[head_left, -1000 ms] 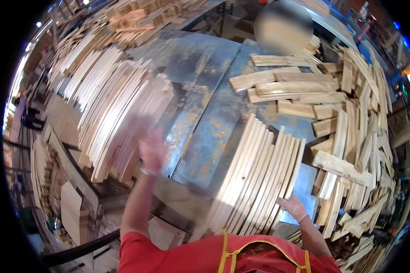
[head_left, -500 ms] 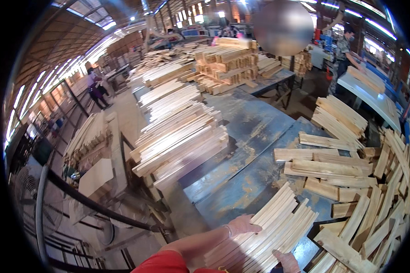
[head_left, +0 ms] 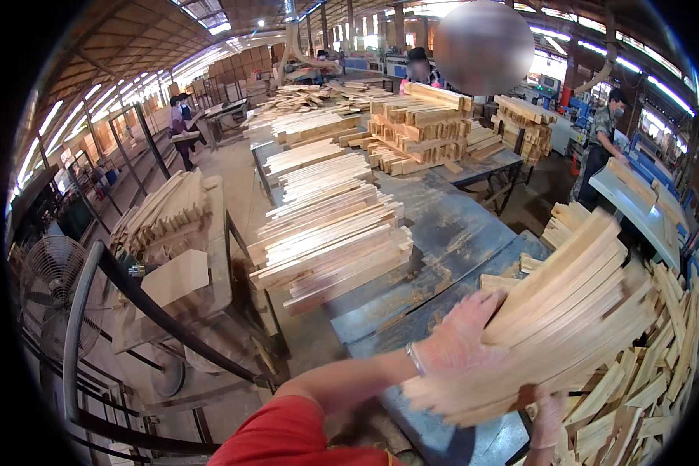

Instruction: The person repeatedly picks up thin wooden planks from a large pile on a metal table and stacks them neatly on the left side. The person handles the planks one by one or in small groups, aligning them into a growing stack throughout the clip.

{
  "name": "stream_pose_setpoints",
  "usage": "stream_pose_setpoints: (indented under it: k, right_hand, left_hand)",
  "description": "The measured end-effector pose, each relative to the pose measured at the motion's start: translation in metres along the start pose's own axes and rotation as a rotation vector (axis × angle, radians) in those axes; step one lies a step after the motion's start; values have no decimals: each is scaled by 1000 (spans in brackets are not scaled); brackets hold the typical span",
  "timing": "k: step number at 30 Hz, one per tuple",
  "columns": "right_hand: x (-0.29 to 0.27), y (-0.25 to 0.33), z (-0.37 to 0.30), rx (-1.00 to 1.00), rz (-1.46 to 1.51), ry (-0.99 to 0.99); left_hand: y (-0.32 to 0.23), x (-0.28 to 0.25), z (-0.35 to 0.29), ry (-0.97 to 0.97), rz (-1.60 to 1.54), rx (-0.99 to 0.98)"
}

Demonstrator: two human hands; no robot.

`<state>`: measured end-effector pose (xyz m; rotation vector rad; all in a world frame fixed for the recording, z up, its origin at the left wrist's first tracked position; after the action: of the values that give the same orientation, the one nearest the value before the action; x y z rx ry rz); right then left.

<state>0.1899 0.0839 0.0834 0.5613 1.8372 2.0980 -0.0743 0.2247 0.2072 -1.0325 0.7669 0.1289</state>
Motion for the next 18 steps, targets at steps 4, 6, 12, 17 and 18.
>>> stream_pose_setpoints:
  k: [4, 6, 12, 17, 18]
  right_hand:
    - [29, 53, 31, -241, -288, -55]
    - [43, 58, 34, -333, -469, -84]
    - [60, -163, -29, -9, -499, 78]
    - [97, -325, -108, 377, -560, 536]
    - [142, -281, -102, 64, -1366, 750]
  left_hand:
    - [29, -48, 4, -266, -91, 360]
    - [62, -48, 9, -230, -117, 388]
    - [251, 22, -50, 210, 195, -25]
    - [320, 22, -111, 642, 389, -221]
    - [330, 14, -125, 691, 483, -228]
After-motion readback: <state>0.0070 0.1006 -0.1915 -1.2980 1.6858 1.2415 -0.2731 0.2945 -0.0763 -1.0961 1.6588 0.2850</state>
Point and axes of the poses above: each hand's wrist, its own z-axis towards the middle knuckle, its own x-axis out of the palm, y = z × x, the point moved 8 cm from there along z, towards the middle knuckle, and after that the axes turned 4 degrees about -x, right-handed, at the moved point
